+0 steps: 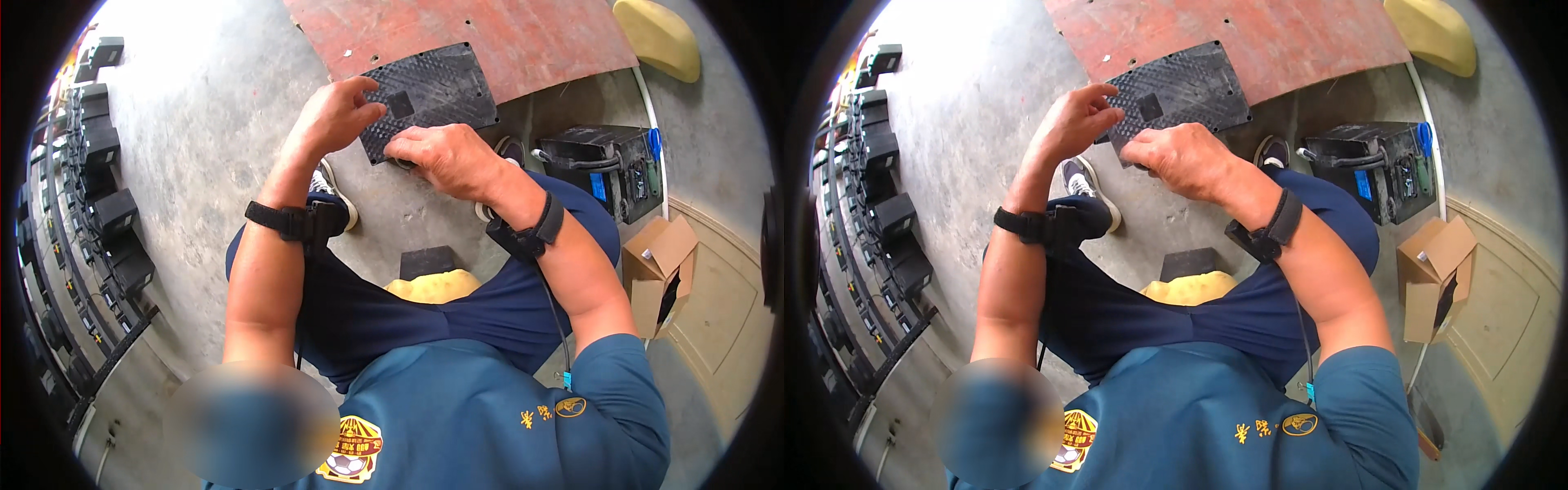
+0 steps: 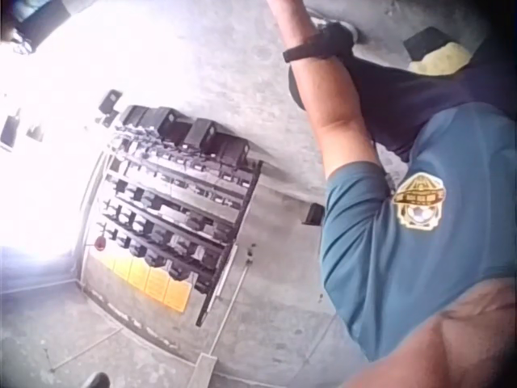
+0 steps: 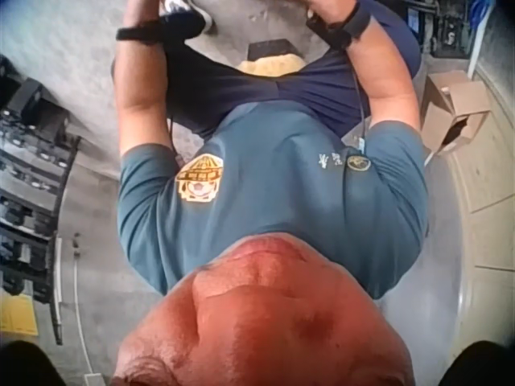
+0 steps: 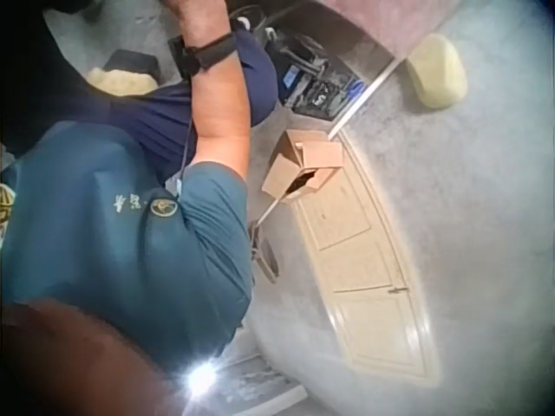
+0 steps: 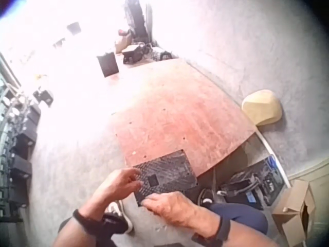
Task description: Manually assemble and secure parts of a small black mechanical component using a screwdriver.
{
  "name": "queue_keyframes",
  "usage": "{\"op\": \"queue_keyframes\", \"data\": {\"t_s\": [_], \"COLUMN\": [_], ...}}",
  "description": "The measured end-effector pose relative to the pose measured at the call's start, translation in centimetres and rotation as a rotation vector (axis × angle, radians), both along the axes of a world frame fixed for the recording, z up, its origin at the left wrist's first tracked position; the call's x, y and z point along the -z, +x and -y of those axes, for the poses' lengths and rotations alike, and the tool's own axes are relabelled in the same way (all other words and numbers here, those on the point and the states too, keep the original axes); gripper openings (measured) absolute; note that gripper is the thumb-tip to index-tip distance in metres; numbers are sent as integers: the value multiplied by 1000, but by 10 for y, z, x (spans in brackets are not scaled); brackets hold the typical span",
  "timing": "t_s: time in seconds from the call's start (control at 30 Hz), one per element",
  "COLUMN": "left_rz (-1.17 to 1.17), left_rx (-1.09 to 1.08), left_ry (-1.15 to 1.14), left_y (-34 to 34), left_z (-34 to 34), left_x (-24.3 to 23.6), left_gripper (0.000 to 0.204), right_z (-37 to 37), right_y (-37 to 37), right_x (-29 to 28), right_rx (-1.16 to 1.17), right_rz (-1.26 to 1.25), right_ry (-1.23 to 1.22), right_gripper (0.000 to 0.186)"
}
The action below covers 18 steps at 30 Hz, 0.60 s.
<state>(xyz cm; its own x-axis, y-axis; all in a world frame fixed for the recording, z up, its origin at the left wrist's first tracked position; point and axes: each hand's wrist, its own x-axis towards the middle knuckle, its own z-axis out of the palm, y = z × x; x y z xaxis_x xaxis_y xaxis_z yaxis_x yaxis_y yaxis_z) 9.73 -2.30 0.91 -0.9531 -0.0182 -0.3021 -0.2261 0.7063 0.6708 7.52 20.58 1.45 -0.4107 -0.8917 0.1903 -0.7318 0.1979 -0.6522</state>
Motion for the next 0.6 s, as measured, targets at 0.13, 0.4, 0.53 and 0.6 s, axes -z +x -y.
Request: {"op": "queue_keyframes", "data": {"t_s": [0.13, 0.4, 0.53, 0.6], "left_rz": [26, 25, 41, 61], "left_rx": [-15, -22, -29, -55], "left_ry": [17, 25, 88, 115], "left_y": [0, 1, 1, 0], "left_z": [0, -2, -1, -2], "left_x": [0, -1, -3, -2], "left_gripper": [41, 41, 41, 42], "right_z": [-1, 2, 2, 0], "right_y": [-1, 4, 5, 3], "right_x": [-1, 2, 3, 5], "right_rx": [-14, 37, 34, 3], "right_rz": [11, -71, -21, 19], "right_ry": [135, 113, 178, 135], "right_gripper": [34, 30, 35, 30]}}
